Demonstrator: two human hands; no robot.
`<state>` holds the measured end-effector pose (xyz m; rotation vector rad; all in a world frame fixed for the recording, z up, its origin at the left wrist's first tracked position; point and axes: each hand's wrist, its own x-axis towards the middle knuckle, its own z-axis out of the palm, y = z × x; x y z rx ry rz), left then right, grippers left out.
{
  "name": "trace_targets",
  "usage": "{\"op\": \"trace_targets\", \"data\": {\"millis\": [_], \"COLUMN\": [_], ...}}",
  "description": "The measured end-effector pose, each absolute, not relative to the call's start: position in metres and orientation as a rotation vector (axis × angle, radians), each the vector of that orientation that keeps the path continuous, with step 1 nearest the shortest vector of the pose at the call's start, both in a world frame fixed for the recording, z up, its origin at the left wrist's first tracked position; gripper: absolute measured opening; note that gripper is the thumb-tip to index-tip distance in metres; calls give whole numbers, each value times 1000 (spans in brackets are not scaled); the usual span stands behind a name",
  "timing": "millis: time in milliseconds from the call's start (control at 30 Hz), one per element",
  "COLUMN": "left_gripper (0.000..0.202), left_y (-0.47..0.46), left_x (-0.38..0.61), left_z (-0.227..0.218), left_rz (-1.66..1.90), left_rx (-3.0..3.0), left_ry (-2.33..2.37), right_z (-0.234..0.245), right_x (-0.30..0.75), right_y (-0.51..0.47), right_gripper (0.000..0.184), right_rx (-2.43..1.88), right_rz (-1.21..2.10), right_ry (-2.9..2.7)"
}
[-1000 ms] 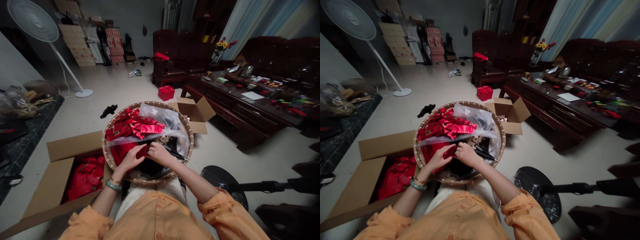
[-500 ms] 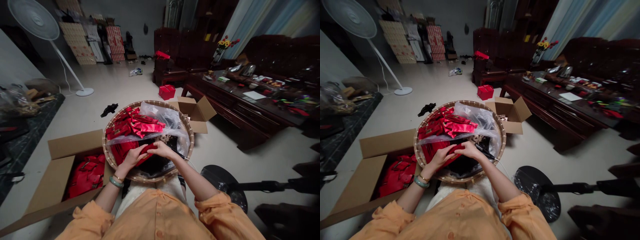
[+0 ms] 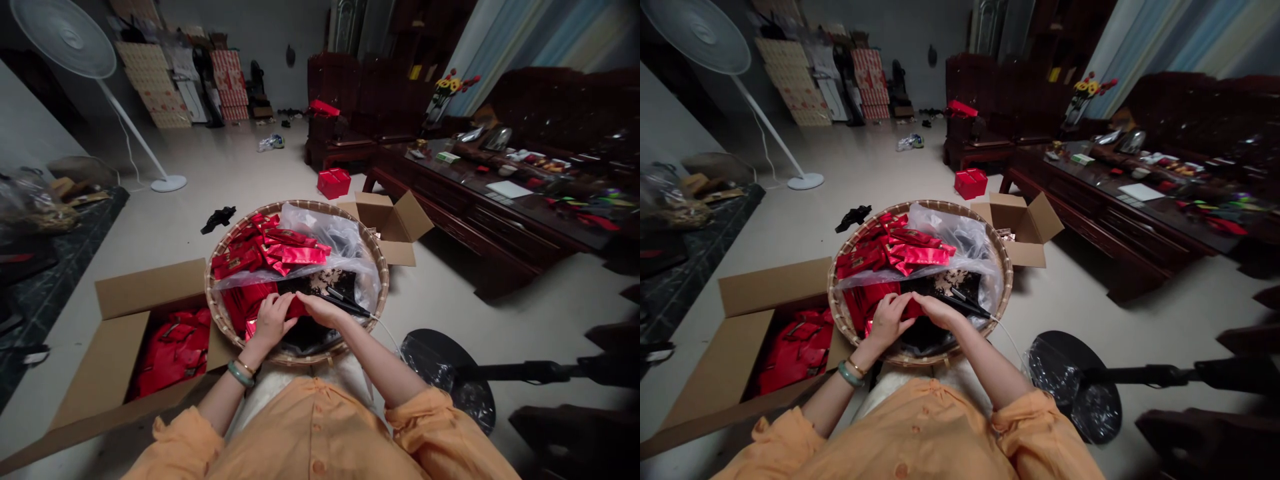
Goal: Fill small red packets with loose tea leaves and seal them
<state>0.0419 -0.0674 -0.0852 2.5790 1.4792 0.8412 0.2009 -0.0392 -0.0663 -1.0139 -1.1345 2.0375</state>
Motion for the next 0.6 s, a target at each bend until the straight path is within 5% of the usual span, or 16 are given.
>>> {"op": "trace_targets", "data": {"millis": [200,300,467,600], "left_gripper": [49,48,48,60], "left_y": [-65,-65,-65,-67], "left_x": [25,21,19,24], "left_z": [-89,-88,-89,-90], "left_rz": [1028,1129,1196,1227], "left_rx": [2379,2267,2180,2139], "left_ry": [1581,1705,1753,1763], "right_z": [-54,-59,-90,-105], "right_x": [227,250,270,262], "right_y": [-42,-41,-46,-36], "right_gripper": [58,58,29,43], "right_rx": [-1010,-1271,-1646,-1652], "right_rz": [1927,1615,968,796], "right_ry": [-1203,-1313,-1970,-2070]}}
